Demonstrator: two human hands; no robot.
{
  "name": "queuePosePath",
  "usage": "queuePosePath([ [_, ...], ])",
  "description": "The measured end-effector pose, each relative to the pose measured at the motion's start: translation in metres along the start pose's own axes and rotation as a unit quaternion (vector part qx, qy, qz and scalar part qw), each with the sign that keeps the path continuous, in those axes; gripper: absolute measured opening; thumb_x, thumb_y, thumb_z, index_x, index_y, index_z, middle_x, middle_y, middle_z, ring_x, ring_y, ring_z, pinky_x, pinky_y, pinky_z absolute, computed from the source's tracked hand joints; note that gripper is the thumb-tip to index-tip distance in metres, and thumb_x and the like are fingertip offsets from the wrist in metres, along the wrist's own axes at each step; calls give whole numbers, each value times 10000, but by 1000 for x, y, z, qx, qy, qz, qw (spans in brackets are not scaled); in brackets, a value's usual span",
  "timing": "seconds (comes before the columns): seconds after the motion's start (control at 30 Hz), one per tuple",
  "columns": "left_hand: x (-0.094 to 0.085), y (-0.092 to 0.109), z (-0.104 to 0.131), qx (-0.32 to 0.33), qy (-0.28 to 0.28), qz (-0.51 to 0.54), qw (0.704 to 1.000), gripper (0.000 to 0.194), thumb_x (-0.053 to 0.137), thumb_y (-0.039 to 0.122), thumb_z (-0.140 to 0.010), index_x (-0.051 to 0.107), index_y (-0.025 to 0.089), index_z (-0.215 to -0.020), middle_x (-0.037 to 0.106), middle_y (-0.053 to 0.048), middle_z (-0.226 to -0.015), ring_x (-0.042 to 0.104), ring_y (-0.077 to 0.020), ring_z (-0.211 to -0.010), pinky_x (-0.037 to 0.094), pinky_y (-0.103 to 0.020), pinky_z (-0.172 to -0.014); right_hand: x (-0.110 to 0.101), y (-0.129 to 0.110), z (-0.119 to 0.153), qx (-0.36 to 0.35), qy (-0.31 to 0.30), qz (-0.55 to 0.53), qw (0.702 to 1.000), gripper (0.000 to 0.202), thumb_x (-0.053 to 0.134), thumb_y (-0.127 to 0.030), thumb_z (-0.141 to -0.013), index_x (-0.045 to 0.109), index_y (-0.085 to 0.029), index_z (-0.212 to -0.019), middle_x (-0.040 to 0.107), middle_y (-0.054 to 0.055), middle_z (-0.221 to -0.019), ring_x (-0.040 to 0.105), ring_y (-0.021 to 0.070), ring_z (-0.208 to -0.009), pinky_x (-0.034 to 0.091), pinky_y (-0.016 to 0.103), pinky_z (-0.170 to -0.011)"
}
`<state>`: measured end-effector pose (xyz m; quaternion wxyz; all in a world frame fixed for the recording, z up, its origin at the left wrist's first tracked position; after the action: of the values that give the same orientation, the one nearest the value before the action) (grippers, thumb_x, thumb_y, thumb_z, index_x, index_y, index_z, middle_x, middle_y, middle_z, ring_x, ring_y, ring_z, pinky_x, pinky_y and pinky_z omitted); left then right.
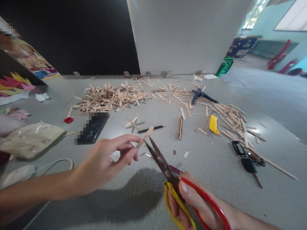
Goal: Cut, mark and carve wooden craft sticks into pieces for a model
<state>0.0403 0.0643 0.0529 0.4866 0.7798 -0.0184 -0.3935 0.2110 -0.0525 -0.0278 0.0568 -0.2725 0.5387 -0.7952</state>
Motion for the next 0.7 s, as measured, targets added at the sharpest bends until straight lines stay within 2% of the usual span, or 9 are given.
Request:
queuePosePath([
  [0.13,1,0,0,5,-2,-5,1000,222,529,179,-984,705,147,-1115,748,22,-666,619,-102,-527,378,-158,-450,0,-2,-2,-8,7,23,1000,709,442,-857,-985,599,-192,-797,528,-38,-576,427,75,-408,375,185,-430],
  [0.37,1,0,1,12,1,-17,1000,221,524,191,-1002,685,134,-1142,746,20,-669,635,-108,-540,403,-172,-481,-1,5,0,19,-10,31,999,684,494,-888,-936,568,-216,-835,545,-25,-660,438,71,-438,363,162,-394],
  [0.7,0,2,6,44,15,-21,999,228,550,196,-1019,677,137,-1199,755,24,-690,615,-99,-521,438,-180,-520,1,1,1,52,13,39,998,749,459,-960,-880,551,-225,-772,512,-40,-576,395,64,-370,313,168,-361],
])
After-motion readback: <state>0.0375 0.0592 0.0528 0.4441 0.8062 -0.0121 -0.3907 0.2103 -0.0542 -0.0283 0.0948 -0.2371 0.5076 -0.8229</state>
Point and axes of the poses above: each hand's wrist, its own z-axis away from the middle knuckle, its own x-axis out of the palm, y = z × x, the point moved 7 cm from there along -z, towards the middle knuckle
